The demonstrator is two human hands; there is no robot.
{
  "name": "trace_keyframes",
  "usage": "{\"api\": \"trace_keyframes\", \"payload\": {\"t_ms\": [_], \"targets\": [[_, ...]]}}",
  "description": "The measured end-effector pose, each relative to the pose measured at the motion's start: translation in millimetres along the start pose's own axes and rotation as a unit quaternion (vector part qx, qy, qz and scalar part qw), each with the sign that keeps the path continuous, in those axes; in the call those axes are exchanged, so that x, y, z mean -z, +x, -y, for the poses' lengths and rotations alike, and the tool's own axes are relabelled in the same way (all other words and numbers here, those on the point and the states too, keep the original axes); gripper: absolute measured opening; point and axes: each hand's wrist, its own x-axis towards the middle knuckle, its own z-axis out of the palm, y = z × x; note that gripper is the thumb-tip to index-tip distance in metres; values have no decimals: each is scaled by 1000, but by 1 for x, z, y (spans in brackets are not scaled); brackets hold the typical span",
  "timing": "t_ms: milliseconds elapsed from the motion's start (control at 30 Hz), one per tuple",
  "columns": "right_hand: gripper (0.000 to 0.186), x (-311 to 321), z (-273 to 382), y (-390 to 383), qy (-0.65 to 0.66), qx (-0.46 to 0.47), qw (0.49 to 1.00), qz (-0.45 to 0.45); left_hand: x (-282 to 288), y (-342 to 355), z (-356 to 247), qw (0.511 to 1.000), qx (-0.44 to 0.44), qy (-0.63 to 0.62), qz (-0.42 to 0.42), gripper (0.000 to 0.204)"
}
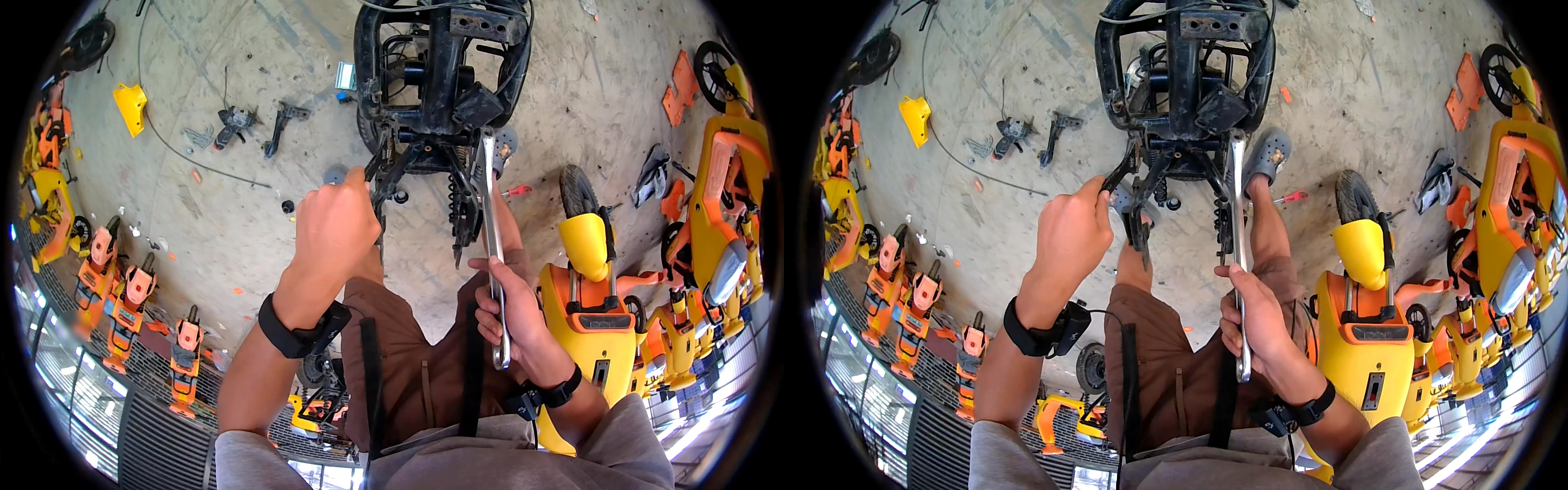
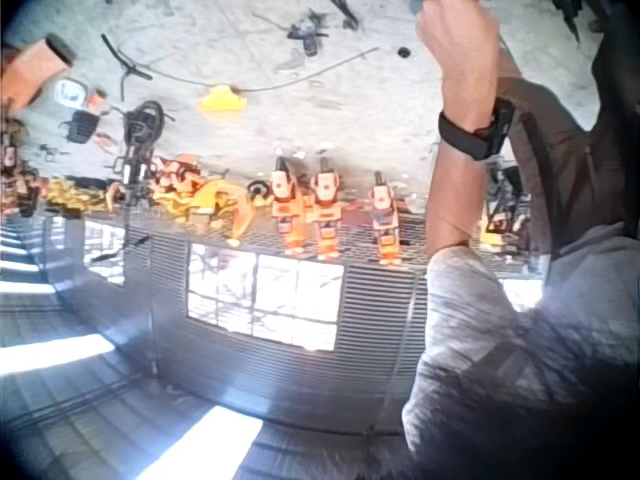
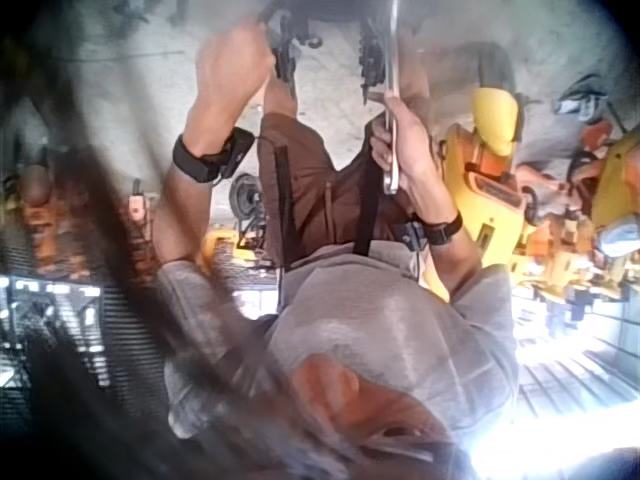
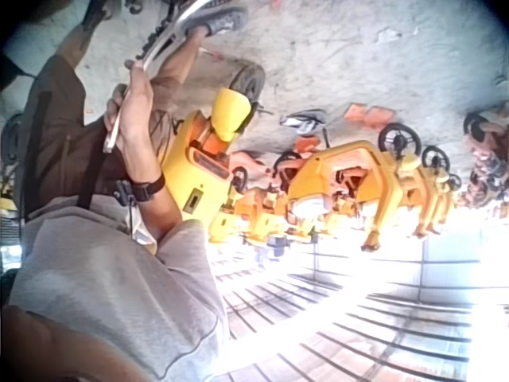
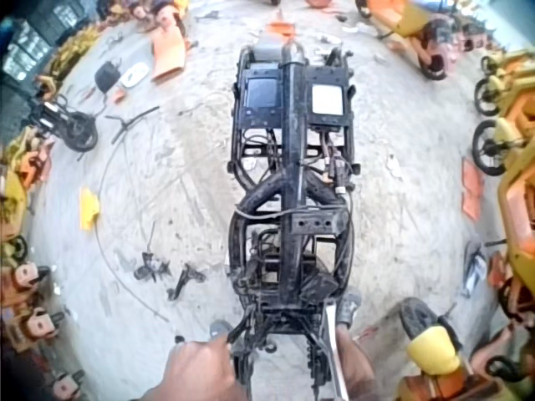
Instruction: The person uses a wrench and pliers to loosen and remove a bolt from the rear suspension area of a scooter frame. They manipulate the tools to detach a component from the frame.
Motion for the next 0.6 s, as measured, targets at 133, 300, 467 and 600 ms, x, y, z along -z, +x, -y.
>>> {"api": "trace_keyframes", "payload": {"t_ms": [133, 300, 467, 600], "targets": [[43, 3, 3, -3, 1, -8, 1000, 0, 2, 4, -6, 999, -13, 33, -7, 14], [44, 3, 5, -1, 1, -12, 1000, 7, 0, 7, -11, 999, 3, 19, -31, 20], [43, 8, 6, -2, 6, -15, 1000, 10, -3, 11, -16, 999, 7, 40, -27, 20], [42, 9, 9, -3, 17, -15, 1000, 8, -2, 2, -15, 999, 34, 8, -12, 19]]}}
